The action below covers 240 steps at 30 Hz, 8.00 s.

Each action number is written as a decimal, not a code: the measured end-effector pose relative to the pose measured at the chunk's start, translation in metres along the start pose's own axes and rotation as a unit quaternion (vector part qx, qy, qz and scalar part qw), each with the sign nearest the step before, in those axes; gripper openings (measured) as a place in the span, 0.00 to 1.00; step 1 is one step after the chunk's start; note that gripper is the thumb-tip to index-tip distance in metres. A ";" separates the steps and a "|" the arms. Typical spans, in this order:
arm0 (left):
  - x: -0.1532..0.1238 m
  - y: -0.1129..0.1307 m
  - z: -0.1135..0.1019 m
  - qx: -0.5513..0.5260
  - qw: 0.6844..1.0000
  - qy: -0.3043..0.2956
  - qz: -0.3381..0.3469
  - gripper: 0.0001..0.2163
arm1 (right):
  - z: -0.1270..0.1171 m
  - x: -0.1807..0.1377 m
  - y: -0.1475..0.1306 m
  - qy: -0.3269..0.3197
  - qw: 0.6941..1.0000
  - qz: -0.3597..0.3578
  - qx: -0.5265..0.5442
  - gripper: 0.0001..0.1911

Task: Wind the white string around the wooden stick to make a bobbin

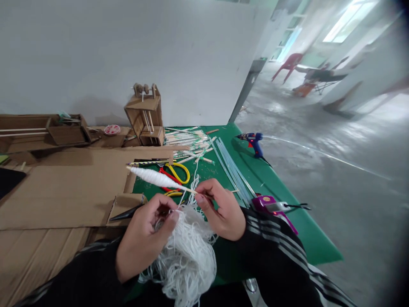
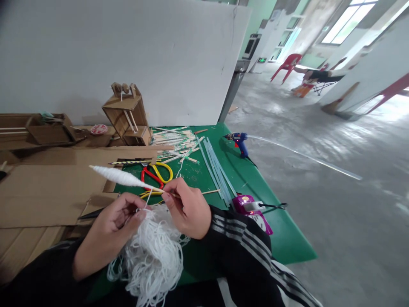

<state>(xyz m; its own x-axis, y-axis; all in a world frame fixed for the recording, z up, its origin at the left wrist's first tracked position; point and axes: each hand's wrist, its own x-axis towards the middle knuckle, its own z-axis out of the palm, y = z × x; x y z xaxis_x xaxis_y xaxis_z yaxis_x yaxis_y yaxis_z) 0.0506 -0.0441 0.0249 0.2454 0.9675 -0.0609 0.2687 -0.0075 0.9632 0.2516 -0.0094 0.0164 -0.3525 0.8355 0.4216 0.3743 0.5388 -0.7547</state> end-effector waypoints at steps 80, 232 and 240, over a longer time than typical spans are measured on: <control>-0.002 -0.003 0.005 -0.152 0.988 0.002 -0.003 0.03 | 0.013 -0.001 -0.009 -0.069 0.988 0.029 0.134 0.04; -0.009 0.002 0.001 0.183 0.963 0.008 0.197 0.07 | 0.016 -0.006 -0.002 -0.061 0.942 0.107 0.313 0.04; -0.004 -0.005 0.003 0.159 0.985 -0.019 0.072 0.04 | 0.016 -0.006 -0.002 -0.046 0.935 0.118 0.330 0.02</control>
<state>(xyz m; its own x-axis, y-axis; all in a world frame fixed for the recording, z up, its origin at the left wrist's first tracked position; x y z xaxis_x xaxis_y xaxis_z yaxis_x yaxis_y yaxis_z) 0.0510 -0.0492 0.0196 0.3342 0.9409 0.0545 0.5051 -0.2276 0.8325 0.2395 -0.0175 0.0072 -0.4105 0.8937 0.1813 -0.1489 0.1304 -0.9802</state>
